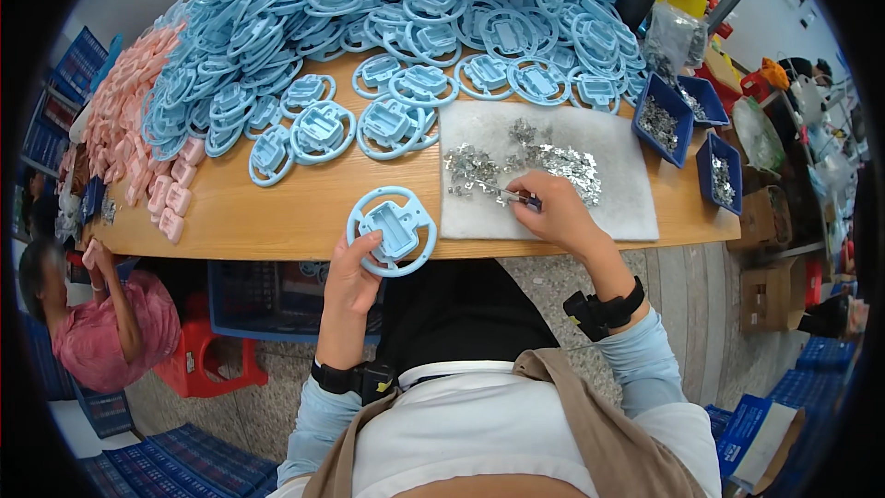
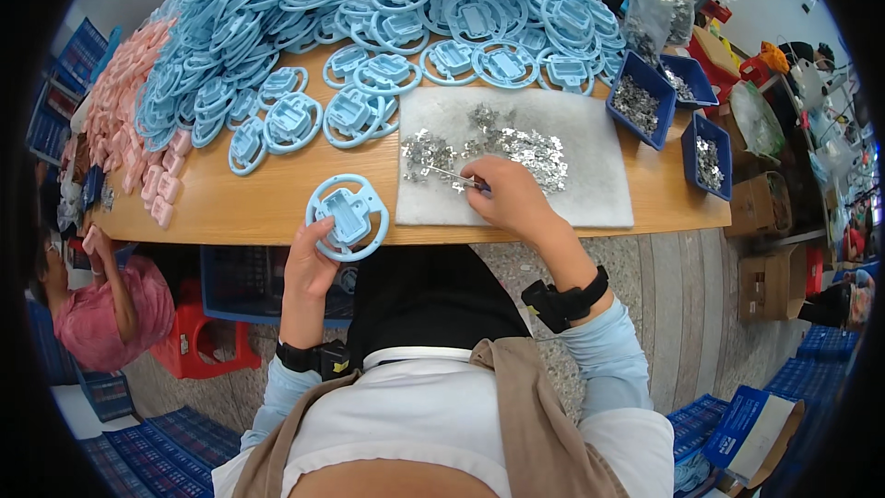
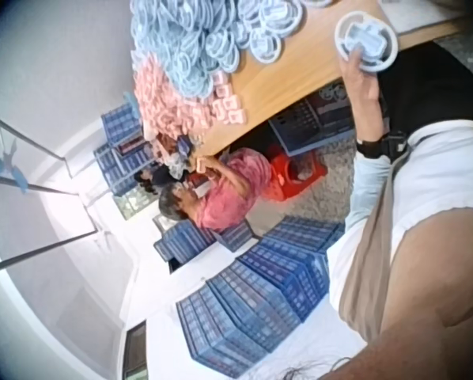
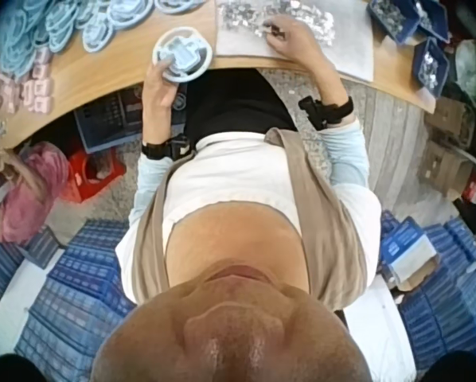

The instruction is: The recorder uses their hands and a small metal tool to assemble small metal pins or components into light blue circular plastic parts at a workshop table.

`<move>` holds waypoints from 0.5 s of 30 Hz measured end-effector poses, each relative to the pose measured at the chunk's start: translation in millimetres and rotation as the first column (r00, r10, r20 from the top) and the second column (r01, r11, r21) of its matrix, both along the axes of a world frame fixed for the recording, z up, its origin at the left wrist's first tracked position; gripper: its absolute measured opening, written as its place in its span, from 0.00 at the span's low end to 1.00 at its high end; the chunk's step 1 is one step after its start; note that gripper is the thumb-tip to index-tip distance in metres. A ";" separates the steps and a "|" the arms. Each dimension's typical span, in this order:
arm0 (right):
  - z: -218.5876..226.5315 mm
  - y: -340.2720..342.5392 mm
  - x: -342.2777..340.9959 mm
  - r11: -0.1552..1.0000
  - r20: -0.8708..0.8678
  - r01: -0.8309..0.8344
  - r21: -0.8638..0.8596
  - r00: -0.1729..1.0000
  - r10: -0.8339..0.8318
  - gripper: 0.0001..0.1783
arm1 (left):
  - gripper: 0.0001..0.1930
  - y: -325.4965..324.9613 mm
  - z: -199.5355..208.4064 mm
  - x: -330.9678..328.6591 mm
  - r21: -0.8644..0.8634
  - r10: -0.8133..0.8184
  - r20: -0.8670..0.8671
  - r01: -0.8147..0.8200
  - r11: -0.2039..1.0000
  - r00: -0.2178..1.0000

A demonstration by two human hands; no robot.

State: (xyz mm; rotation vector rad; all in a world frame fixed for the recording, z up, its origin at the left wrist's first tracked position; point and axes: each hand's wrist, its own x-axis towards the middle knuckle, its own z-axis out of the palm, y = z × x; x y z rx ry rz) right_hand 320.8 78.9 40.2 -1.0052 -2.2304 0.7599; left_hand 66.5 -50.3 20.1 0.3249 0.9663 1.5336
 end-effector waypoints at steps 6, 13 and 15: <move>3.0 -12.2 5.6 0.949 -0.022 0.179 -0.258 0.981 -0.191 0.09 | 0.24 11.3 5.9 6.2 -0.013 -0.083 -0.068 0.082 0.997 0.994; -17.9 -12.1 -4.7 0.989 -0.160 0.143 0.024 0.977 -0.138 0.06 | 0.19 19.0 6.2 18.2 -0.049 -0.144 -0.033 0.142 0.989 0.989; -5.3 -13.7 -6.8 0.984 -0.184 0.147 -0.104 0.969 -0.164 0.05 | 0.17 22.0 4.6 23.2 -0.052 -0.158 -0.014 0.157 0.986 0.987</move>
